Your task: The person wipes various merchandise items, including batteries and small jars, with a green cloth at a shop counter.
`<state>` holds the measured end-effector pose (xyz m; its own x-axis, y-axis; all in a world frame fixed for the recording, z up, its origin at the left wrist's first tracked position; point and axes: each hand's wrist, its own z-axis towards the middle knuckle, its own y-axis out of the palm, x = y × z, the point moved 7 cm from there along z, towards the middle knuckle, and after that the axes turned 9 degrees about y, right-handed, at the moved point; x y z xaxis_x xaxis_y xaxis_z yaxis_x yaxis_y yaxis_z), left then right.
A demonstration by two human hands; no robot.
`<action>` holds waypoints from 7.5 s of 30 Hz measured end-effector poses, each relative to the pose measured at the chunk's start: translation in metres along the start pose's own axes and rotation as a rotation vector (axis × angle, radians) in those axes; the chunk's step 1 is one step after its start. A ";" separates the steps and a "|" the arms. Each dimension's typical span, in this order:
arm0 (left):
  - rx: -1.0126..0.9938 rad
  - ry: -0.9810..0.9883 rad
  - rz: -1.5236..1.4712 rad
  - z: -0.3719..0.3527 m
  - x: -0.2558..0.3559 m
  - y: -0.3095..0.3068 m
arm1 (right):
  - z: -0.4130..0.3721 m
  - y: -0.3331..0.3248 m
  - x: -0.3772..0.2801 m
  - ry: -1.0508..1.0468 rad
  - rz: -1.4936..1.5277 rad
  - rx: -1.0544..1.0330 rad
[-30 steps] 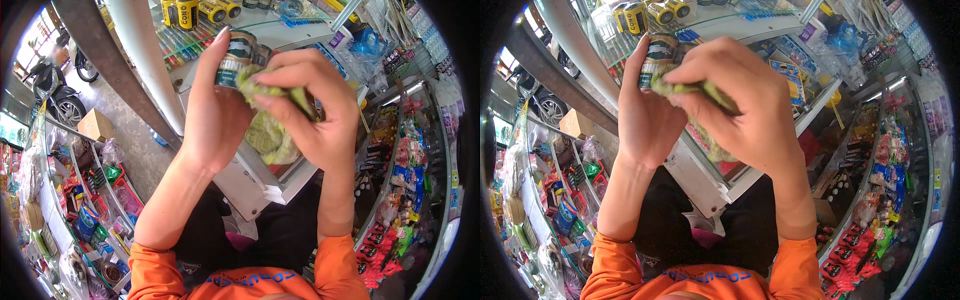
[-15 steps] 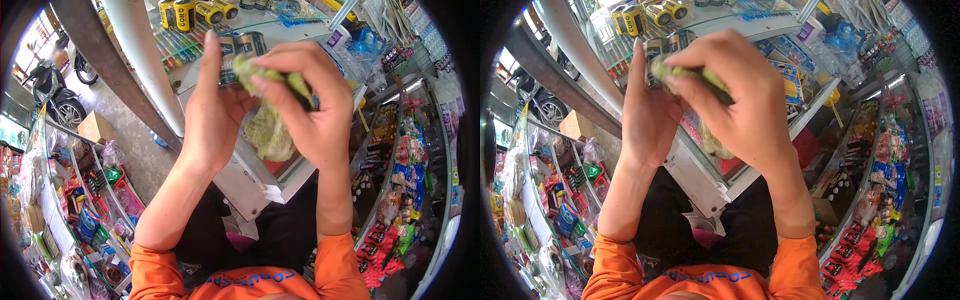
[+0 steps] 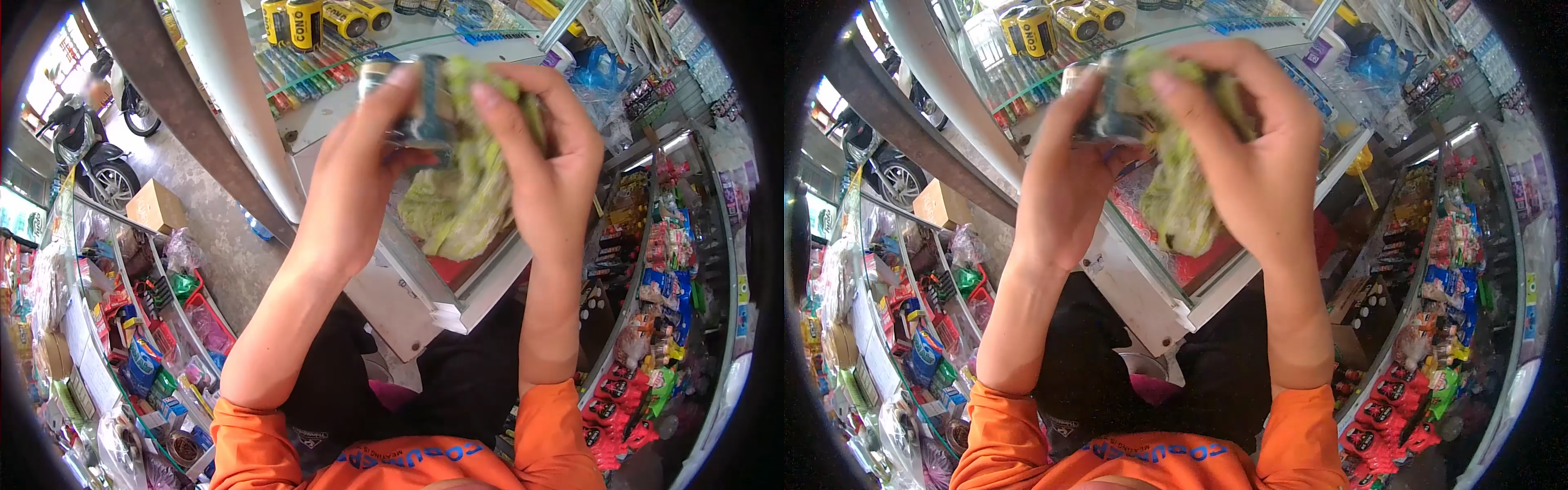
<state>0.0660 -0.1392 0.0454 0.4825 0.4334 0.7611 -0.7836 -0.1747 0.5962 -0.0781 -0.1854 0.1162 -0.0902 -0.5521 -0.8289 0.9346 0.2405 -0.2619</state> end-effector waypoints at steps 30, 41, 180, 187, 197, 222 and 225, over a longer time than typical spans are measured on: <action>0.022 0.219 -0.100 0.004 0.012 -0.005 | -0.006 -0.002 -0.015 -0.376 -0.152 0.130; 0.056 0.124 -0.149 0.005 0.010 -0.008 | -0.006 0.009 -0.010 -0.253 0.036 0.059; -0.194 0.076 0.156 0.000 -0.015 0.015 | -0.025 -0.001 -0.010 -0.156 -0.347 -0.047; -0.195 0.062 0.098 0.001 -0.015 0.014 | -0.030 -0.009 -0.004 -0.303 -0.142 0.056; -0.165 0.086 0.035 0.000 -0.012 0.018 | -0.035 -0.008 -0.017 -0.325 -0.509 0.035; -0.179 0.079 0.100 0.000 -0.012 0.017 | -0.036 -0.012 -0.007 -0.467 -0.309 0.051; -0.149 0.070 0.115 0.001 -0.015 0.015 | -0.036 -0.019 -0.002 -0.422 -0.366 0.040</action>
<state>0.0473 -0.1490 0.0436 0.3618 0.4797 0.7993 -0.8839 -0.0961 0.4578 -0.1079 -0.1601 0.1046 -0.2735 -0.8675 -0.4155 0.8812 -0.0528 -0.4698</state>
